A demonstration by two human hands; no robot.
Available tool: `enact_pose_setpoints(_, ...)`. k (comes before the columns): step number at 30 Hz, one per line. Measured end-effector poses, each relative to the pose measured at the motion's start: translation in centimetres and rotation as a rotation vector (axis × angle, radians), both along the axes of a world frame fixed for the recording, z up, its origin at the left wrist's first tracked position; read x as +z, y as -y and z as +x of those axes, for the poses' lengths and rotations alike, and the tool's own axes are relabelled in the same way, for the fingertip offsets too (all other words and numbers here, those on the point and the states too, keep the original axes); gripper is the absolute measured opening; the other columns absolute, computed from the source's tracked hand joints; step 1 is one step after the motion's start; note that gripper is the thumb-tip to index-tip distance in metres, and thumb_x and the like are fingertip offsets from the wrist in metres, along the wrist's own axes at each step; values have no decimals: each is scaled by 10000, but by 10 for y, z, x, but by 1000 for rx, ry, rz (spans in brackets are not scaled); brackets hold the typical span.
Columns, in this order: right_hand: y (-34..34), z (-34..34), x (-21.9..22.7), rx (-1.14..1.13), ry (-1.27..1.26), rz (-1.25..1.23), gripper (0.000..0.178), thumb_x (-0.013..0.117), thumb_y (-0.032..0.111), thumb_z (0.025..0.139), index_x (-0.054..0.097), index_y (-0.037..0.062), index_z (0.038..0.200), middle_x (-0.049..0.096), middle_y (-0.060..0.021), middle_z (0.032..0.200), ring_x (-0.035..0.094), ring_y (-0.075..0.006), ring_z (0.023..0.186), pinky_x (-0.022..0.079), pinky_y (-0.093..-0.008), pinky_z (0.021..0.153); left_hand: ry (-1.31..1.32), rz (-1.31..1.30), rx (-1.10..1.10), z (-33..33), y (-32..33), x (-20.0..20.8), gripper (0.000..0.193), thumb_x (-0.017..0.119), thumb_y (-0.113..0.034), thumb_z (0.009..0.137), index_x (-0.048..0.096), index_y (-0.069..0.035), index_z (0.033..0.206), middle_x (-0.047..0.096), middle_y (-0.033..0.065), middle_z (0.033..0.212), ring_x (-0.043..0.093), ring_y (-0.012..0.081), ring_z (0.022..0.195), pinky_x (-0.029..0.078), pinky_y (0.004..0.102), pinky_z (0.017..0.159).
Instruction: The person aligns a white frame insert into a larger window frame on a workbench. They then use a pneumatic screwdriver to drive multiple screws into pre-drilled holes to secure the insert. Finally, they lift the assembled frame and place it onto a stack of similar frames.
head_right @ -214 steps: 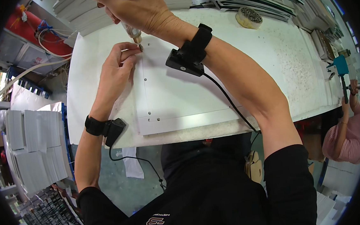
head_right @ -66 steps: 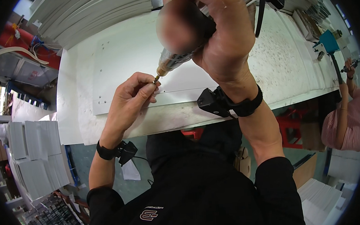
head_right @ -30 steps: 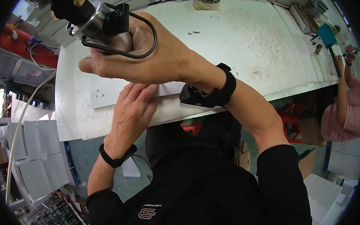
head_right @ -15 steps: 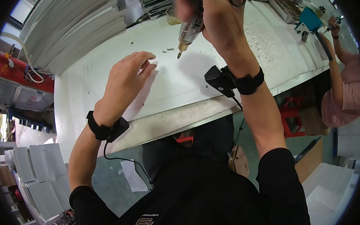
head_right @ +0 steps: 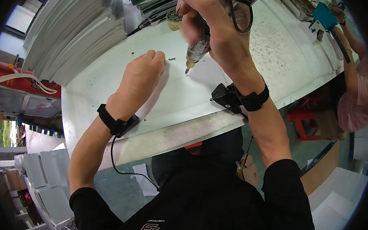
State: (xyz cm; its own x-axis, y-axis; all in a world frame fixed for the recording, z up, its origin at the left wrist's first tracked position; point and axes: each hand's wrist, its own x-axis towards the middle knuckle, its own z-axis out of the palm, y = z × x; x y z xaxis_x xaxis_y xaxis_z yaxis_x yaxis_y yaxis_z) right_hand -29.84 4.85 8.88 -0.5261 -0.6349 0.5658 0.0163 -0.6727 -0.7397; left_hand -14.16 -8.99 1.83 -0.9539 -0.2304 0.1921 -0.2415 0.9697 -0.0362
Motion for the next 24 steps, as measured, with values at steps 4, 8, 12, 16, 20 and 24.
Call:
enact_pose_setpoints(4,-2,3,-1,-37,24,22,226,542,299,1045,514,76,1020,520,-40,888,434,-66,504,404,-251,488,98,-84,43,2,-5,3,103,634,-31,894,543,6,923,626,180,885,664,371,776,565,430,698)
enact_pose_setpoints(8,-4,3,1,-26,53,-8,208,525,289,1053,521,81,1035,512,-40,884,421,-63,512,404,-246,489,-60,85,71,13,1,-1,122,637,-15,873,534,8,934,630,193,863,660,378,746,552,448,671)
enact_pose_setpoints(12,-2,5,3,9,60,-3,215,524,302,1053,518,87,1037,491,-30,877,420,-63,531,406,-240,499,-198,275,146,25,3,-2,141,632,-7,854,514,0,930,641,196,814,641,369,694,530,433,651)
enact_pose_setpoints(16,2,8,4,37,35,-21,218,517,308,1056,515,90,1037,474,-20,870,413,-64,540,405,-240,503,-269,435,155,41,2,3,125,634,-14,868,525,-11,928,647,158,779,628,294,656,522,361,652)
enact_pose_setpoints(20,14,22,12,90,25,-63,207,517,297,1051,515,90,1047,476,-18,878,408,-66,542,405,-241,506,-334,781,216,58,7,4,116,639,-38,906,597,-5,1008,662,75,794,633,157,692,526,295,688)
enact_pose_setpoints(24,28,34,18,66,66,-65,268,548,325,1052,499,83,947,517,-25,805,460,-82,485,436,-255,459,-332,999,293,76,18,2,139,632,-50,940,629,20,1060,675,46,842,634,103,754,535,270,735)
